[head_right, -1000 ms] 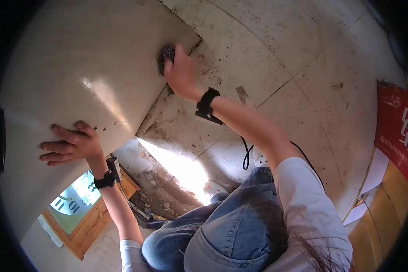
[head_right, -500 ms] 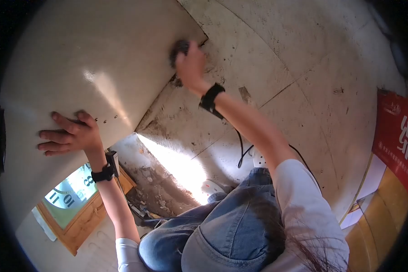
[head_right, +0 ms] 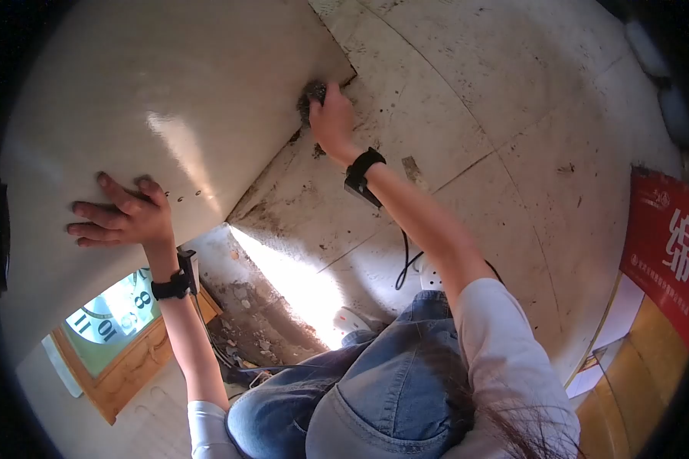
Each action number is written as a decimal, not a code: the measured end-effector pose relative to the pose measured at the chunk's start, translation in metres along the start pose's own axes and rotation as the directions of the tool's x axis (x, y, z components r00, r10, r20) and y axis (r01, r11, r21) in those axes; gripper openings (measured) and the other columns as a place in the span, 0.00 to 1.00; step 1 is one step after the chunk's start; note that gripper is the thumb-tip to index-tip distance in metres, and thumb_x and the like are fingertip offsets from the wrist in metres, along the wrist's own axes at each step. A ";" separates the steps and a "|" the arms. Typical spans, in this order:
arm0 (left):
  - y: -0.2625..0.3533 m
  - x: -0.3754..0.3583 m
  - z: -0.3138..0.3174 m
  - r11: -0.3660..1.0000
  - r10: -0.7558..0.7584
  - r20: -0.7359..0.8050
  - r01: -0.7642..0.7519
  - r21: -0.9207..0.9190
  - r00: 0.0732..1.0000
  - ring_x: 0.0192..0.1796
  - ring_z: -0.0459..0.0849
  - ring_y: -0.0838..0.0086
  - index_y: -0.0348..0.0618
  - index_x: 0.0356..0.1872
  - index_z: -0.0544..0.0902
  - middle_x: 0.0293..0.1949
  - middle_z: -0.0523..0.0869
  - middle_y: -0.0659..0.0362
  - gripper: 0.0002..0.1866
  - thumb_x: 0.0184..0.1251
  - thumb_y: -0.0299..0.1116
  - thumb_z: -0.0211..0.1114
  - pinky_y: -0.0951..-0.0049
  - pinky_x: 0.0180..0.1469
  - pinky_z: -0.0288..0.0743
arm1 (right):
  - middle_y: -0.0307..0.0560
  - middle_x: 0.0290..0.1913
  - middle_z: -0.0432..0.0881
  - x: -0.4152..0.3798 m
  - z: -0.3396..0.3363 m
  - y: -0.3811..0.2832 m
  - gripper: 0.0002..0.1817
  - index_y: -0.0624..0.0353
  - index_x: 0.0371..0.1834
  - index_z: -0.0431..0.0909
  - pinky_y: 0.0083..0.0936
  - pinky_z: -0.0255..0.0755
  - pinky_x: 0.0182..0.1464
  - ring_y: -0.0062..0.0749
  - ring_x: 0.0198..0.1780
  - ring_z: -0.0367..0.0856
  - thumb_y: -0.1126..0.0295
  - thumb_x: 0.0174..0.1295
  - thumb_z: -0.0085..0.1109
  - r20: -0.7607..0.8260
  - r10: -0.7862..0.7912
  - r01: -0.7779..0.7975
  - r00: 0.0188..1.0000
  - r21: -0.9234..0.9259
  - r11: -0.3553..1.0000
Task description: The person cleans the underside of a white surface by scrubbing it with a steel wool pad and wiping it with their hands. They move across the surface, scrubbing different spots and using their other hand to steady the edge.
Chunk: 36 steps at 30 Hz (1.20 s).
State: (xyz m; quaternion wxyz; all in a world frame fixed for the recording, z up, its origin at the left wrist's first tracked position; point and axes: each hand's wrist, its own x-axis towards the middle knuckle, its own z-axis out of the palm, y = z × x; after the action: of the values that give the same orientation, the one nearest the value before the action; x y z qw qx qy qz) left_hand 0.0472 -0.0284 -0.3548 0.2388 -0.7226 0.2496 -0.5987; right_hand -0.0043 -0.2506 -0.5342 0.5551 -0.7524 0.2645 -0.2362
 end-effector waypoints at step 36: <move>-0.002 -0.009 0.002 0.995 -0.045 0.035 0.047 -0.083 0.998 0.69 0.41 0.40 0.59 0.60 0.66 0.68 0.48 0.45 0.25 0.66 0.54 0.35 0.43 0.65 0.30 | 0.59 0.31 0.78 0.017 -0.013 0.021 0.11 0.60 0.41 0.69 0.41 0.69 0.33 0.56 0.36 0.76 0.72 0.55 0.53 0.074 -0.032 0.034 0.997 -0.034 0.999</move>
State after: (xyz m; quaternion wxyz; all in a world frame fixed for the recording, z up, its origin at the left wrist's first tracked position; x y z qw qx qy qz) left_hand 0.0483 -0.0209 -0.3601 0.1985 -0.7475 0.2538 -0.5809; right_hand -0.0025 -0.2763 -0.5494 0.5473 -0.7744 0.2354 -0.2127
